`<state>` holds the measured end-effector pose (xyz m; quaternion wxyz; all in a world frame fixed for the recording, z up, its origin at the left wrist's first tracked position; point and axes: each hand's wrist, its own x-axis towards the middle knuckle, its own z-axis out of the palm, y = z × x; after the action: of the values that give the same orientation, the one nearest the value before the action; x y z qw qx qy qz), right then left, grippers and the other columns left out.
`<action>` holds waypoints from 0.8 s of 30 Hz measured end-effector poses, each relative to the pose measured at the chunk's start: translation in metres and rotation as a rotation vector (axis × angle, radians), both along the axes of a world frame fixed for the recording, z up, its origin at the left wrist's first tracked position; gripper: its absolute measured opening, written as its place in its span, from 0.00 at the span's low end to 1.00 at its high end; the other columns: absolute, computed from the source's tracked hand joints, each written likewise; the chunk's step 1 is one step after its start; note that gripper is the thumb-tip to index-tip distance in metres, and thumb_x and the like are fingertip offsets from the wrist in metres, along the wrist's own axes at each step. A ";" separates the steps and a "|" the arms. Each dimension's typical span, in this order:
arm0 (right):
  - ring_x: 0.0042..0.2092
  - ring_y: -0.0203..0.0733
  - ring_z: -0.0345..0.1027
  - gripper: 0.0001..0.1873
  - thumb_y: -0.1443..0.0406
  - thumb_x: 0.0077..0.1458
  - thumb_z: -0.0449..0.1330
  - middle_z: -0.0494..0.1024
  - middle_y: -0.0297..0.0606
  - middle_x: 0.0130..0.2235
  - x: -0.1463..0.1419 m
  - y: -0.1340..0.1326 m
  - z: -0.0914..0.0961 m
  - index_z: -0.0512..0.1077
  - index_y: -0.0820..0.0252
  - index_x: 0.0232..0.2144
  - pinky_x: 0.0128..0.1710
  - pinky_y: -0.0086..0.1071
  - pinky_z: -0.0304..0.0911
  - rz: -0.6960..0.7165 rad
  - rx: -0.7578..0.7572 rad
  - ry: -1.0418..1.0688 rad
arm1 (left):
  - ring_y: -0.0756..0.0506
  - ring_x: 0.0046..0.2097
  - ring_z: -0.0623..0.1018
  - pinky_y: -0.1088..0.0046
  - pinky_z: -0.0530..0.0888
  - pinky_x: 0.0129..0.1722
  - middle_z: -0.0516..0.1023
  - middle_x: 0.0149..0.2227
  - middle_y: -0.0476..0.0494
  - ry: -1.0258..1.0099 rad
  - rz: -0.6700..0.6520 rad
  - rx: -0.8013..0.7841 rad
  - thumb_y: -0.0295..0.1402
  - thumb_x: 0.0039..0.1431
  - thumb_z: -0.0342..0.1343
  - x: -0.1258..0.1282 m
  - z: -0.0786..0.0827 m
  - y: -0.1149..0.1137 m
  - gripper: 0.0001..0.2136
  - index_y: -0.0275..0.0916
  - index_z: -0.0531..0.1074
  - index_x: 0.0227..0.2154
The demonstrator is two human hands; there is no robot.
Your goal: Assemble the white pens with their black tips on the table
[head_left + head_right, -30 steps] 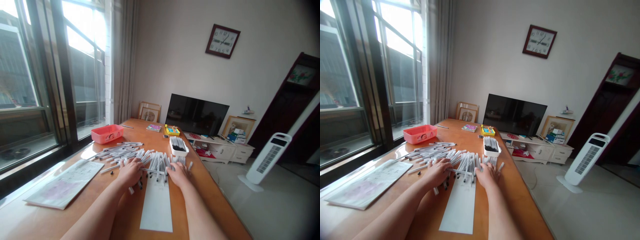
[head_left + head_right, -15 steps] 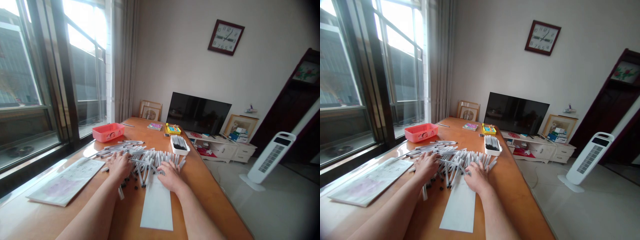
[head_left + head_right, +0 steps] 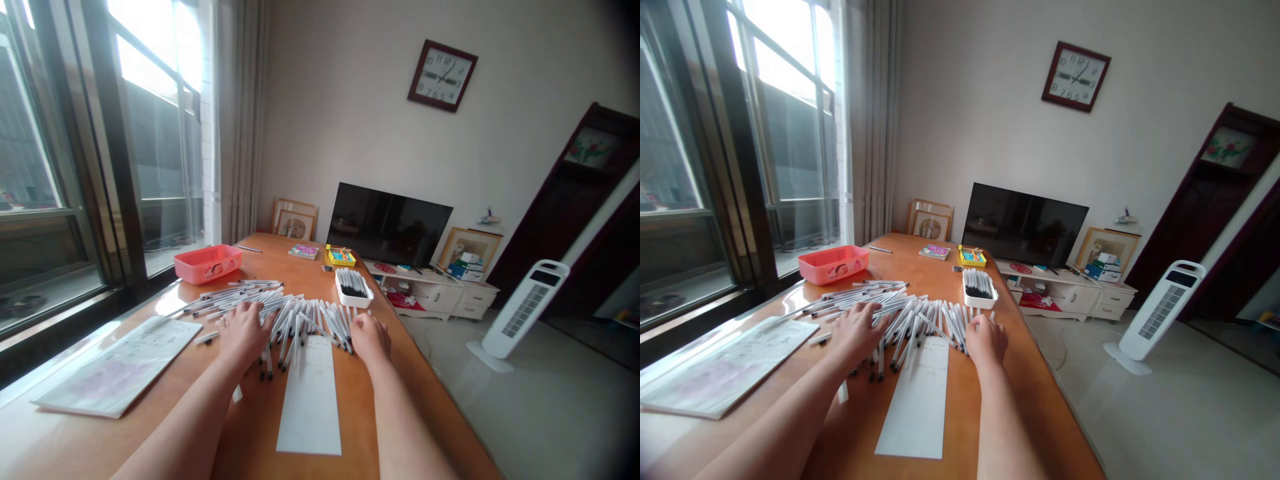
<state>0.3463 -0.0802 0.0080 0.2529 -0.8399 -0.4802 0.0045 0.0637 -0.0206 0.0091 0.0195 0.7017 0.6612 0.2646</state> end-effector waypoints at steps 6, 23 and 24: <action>0.62 0.56 0.59 0.22 0.52 0.59 0.53 0.71 0.41 0.59 0.007 0.004 -0.013 0.74 0.46 0.53 0.59 0.48 0.54 0.021 -0.110 0.001 | 0.29 0.64 0.62 0.35 0.45 0.62 0.68 0.61 0.37 0.091 -0.338 -0.126 0.52 0.53 0.55 0.019 -0.009 -0.016 0.26 0.49 0.72 0.54; 0.67 0.51 0.53 0.18 0.60 0.57 0.59 0.72 0.33 0.61 -0.077 0.001 -0.020 0.78 0.46 0.49 0.66 0.46 0.43 0.782 -0.012 0.061 | 0.39 0.60 0.71 0.55 0.57 0.63 0.76 0.57 0.44 0.026 -0.430 -0.014 0.33 0.63 0.47 -0.011 -0.020 0.029 0.18 0.50 0.75 0.52; 0.67 0.52 0.53 0.17 0.58 0.57 0.59 0.72 0.32 0.61 -0.079 0.000 -0.018 0.78 0.45 0.48 0.66 0.48 0.42 0.796 -0.015 0.062 | 0.40 0.59 0.72 0.56 0.58 0.63 0.77 0.55 0.43 0.024 -0.428 -0.005 0.33 0.63 0.47 -0.012 -0.020 0.030 0.18 0.49 0.76 0.51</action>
<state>0.2672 -0.0800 -0.0104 0.2396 -0.5895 -0.7602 0.1310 0.0519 0.0098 -0.0104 0.0691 0.8291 0.4981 0.2445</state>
